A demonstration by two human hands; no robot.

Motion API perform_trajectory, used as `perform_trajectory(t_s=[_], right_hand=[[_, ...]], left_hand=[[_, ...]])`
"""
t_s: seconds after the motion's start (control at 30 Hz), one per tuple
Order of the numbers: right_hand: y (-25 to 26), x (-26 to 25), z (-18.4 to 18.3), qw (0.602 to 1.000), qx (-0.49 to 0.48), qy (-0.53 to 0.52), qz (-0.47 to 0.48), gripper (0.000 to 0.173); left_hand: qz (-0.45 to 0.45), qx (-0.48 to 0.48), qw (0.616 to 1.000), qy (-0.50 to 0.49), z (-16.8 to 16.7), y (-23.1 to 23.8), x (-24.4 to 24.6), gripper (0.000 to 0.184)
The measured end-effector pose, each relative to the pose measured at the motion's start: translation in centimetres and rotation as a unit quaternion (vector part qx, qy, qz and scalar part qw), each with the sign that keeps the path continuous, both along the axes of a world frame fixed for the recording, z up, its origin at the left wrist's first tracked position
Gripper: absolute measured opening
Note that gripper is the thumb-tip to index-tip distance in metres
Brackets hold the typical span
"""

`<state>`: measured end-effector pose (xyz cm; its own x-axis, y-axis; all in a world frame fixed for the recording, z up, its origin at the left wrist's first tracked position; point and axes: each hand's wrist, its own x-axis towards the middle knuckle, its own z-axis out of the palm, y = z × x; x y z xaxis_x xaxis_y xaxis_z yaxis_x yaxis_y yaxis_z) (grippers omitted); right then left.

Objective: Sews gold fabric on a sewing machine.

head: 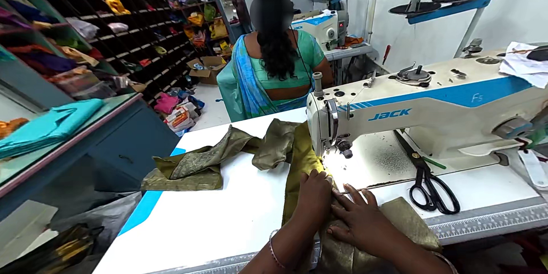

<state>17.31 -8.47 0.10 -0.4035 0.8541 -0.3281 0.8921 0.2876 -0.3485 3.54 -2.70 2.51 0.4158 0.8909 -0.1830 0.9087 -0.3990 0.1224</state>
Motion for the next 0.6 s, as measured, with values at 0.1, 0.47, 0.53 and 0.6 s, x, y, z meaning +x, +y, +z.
perform_trajectory(t_s=[0.1, 0.47, 0.53, 0.6], right_hand=[[0.0, -0.3, 0.2, 1.0, -0.007, -0.004, 0.0, 0.068], [0.1, -0.7, 0.3, 1.0, -0.011, -0.011, -0.017, 0.067], [0.2, -0.9, 0.3, 1.0, -0.011, -0.013, -0.023, 0.066], [0.5, -1.0, 0.3, 0.999, -0.012, -0.018, -0.029, 0.065]], left_hand=[[0.01, -0.01, 1.0, -0.003, 0.0, -0.1, 0.1, 0.035], [0.064, -0.062, 0.996, -0.013, 0.3, -0.6, 0.8, 0.042], [0.07, -0.068, 0.995, -0.02, 0.2, -0.5, 0.6, 0.042], [0.071, -0.069, 0.995, -0.027, 0.2, -0.2, 0.5, 0.042]])
